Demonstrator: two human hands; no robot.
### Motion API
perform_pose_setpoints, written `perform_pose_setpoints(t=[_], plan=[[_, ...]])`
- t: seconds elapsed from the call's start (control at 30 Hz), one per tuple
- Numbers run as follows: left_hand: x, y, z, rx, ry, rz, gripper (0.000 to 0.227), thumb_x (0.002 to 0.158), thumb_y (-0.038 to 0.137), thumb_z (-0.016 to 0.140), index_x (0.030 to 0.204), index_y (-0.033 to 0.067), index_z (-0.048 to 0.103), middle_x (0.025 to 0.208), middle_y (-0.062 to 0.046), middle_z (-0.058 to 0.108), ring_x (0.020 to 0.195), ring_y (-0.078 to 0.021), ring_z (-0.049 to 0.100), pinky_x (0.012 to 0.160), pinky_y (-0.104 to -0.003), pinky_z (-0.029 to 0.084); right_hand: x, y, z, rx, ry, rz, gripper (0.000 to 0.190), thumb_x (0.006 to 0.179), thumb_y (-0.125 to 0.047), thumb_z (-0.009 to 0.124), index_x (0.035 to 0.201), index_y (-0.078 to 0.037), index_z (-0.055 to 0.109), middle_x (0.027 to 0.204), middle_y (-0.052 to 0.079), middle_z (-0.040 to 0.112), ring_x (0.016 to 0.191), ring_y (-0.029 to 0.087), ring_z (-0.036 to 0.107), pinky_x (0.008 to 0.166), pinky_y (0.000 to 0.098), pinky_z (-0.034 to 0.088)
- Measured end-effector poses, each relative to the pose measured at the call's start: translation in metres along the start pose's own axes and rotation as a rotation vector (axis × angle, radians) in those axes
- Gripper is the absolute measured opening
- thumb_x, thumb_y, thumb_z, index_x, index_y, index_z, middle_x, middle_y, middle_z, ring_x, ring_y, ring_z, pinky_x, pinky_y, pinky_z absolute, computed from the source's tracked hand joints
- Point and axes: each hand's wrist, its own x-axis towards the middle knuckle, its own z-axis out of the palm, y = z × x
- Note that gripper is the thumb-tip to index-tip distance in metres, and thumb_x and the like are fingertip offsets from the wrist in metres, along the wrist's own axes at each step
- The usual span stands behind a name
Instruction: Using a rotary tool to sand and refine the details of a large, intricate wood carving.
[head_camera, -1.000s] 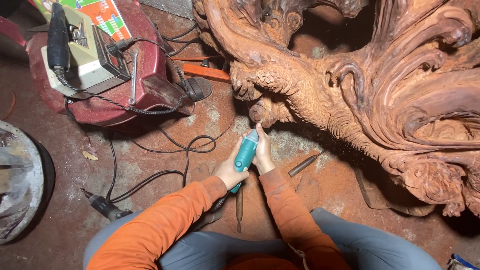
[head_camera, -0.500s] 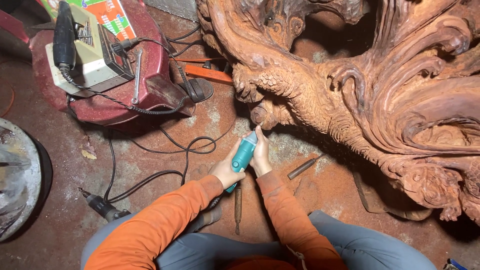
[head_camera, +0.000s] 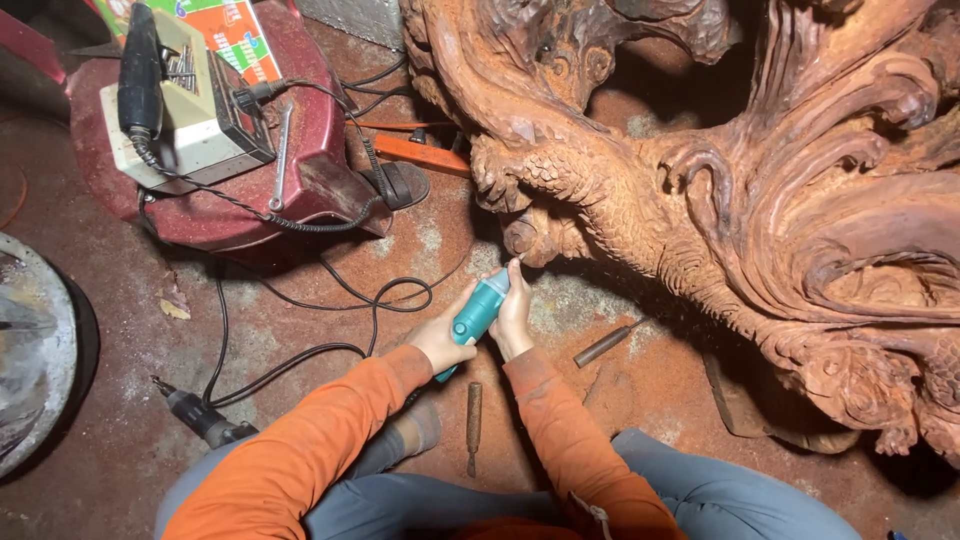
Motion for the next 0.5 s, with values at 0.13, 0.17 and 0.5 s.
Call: perform_pose_setpoints(t=[0.13, 0.17, 0.5], plan=[[0.002, -0.007, -0.005, 0.036, 0.006, 0.026, 0.106, 0.072, 0.045, 0.070, 0.153, 0.0598, 0.003, 0.131, -0.020, 0.063, 0.128, -0.0370, 0.058, 0.109, -0.045, 0.046, -0.005, 0.000, 0.009, -0.013, 0.029, -0.031, 0.048, 0.104, -0.041, 0.056, 0.081, 0.001, 0.064, 0.074, 0.020, 0.070, 0.062, 0.030, 0.073, 0.063, 0.0387, 0.063], [0.001, -0.009, -0.008, 0.056, 0.008, 0.042, 0.106, 0.072, 0.045, 0.070, 0.154, 0.0586, 0.003, 0.132, -0.021, 0.062, 0.127, -0.0386, 0.058, 0.108, -0.046, 0.046, -0.008, -0.001, 0.013, -0.014, 0.037, -0.040, 0.048, 0.104, -0.041, 0.056, 0.080, 0.000, 0.063, 0.074, 0.019, 0.070, 0.062, 0.027, 0.073, 0.064, 0.0367, 0.063], [0.003, -0.030, -0.012, -0.027, 0.045, 0.110, 0.108, 0.069, 0.039, 0.072, 0.154, 0.0564, 0.009, 0.145, -0.019, 0.054, 0.129, -0.0410, 0.056, 0.107, -0.047, 0.048, -0.011, 0.010, 0.021, -0.019, 0.012, -0.023, 0.047, 0.106, -0.039, 0.054, 0.081, -0.001, 0.063, 0.077, 0.020, 0.070, 0.067, 0.026, 0.073, 0.069, 0.0379, 0.063]])
